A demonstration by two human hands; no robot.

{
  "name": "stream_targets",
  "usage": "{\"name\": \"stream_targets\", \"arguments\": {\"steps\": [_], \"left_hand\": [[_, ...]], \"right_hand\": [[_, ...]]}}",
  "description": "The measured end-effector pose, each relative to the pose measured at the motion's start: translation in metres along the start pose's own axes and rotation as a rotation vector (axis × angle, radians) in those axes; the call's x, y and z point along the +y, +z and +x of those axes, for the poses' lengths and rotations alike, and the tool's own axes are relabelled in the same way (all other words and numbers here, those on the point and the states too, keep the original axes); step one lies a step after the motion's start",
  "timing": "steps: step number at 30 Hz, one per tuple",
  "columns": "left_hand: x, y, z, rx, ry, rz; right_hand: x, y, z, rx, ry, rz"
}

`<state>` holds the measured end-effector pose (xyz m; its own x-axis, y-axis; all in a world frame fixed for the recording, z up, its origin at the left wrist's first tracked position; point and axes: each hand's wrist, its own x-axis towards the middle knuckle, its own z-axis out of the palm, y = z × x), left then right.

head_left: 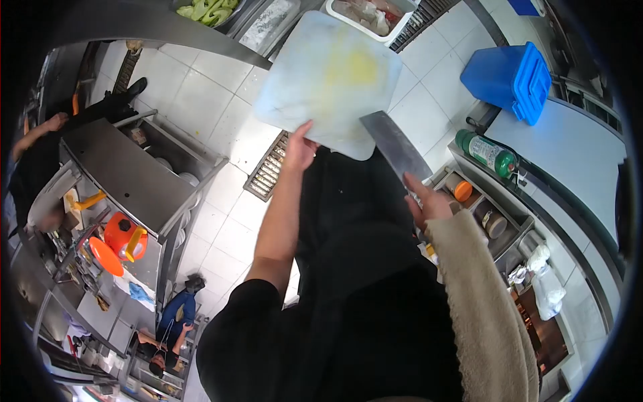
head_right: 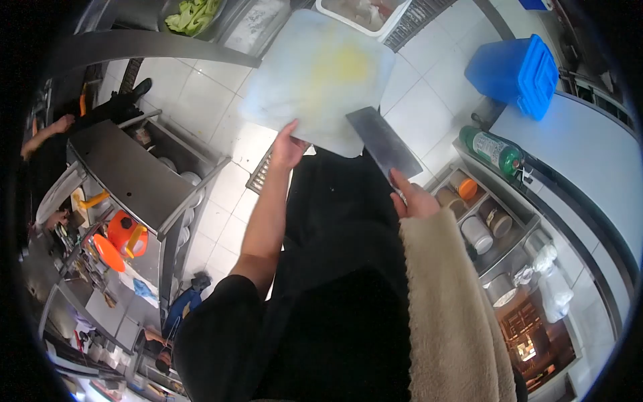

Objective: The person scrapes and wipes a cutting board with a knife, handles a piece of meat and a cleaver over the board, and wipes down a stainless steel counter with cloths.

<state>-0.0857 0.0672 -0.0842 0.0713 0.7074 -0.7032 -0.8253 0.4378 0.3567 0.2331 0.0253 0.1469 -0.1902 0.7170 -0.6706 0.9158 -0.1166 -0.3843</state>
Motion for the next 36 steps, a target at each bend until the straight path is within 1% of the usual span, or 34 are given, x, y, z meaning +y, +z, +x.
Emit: {"name": "stream_targets", "arguments": {"steps": [2,3,6,7,13,15,18,20,22,23,24,25,27,28,30,32,34,35,36], "left_hand": [[-0.027,0.005,-0.003,0.001,0.011,-0.063],[-0.036,0.021,-0.015,-0.001,0.058,-0.064],[-0.058,0.047,-0.031,0.043,0.062,-0.183],[-0.062,0.051,-0.035,0.007,0.047,-0.195],[-0.058,0.061,-0.047,-0.094,0.053,-0.187],[-0.053,0.061,-0.048,-0.105,0.100,-0.187],[-0.047,0.059,-0.049,-0.098,0.118,-0.168],[-0.045,0.057,-0.048,-0.106,0.105,-0.147],[-0.045,0.055,-0.048,-0.125,0.084,-0.127],[-0.046,0.057,-0.048,-0.124,0.090,-0.121],[-0.046,0.060,-0.049,-0.121,0.096,-0.112],[-0.045,0.063,-0.050,-0.122,0.102,-0.100],[-0.047,0.064,-0.051,-0.090,0.099,-0.103],[-0.046,0.064,-0.049,-0.078,0.099,-0.106],[-0.047,0.058,-0.046,-0.104,0.096,-0.118],[-0.046,0.057,-0.044,-0.116,0.090,-0.136],[-0.045,0.057,-0.044,-0.112,0.085,-0.152],[-0.044,0.058,-0.044,-0.100,0.082,-0.158],[-0.043,0.060,-0.044,-0.085,0.079,-0.165]], "right_hand": [[-0.009,0.002,-0.021,-0.014,-0.043,-0.032],[-0.024,-0.006,-0.030,-0.013,-0.054,-0.028],[-0.047,-0.019,-0.045,-0.094,-0.015,-0.053],[-0.049,-0.020,-0.048,-0.082,-0.024,-0.054],[-0.052,-0.013,-0.044,-0.061,-0.084,-0.043],[-0.063,-0.021,-0.030,-0.074,-0.087,-0.024],[-0.049,0.001,0.016,-0.059,-0.071,0.001],[-0.063,-0.008,0.057,-0.020,-0.115,0.056],[-0.057,0.003,0.127,0.129,-0.231,0.008],[-0.053,0.002,0.172,0.149,-0.270,0.060],[-0.054,0.000,0.210,0.169,-0.309,0.117],[-0.070,-0.021,0.230,0.136,-0.253,0.127],[-0.081,-0.046,0.243,0.138,-0.228,0.138],[-0.075,-0.050,0.244,0.169,-0.260,0.137],[-0.064,-0.065,0.224,0.170,-0.258,0.146],[-0.053,-0.070,0.149,0.132,-0.264,0.137],[-0.058,-0.070,0.075,-0.011,-0.099,0.068],[-0.042,-0.051,0.048,0.060,-0.229,0.032],[-0.035,-0.041,0.033,0.042,-0.257,0.024]]}}
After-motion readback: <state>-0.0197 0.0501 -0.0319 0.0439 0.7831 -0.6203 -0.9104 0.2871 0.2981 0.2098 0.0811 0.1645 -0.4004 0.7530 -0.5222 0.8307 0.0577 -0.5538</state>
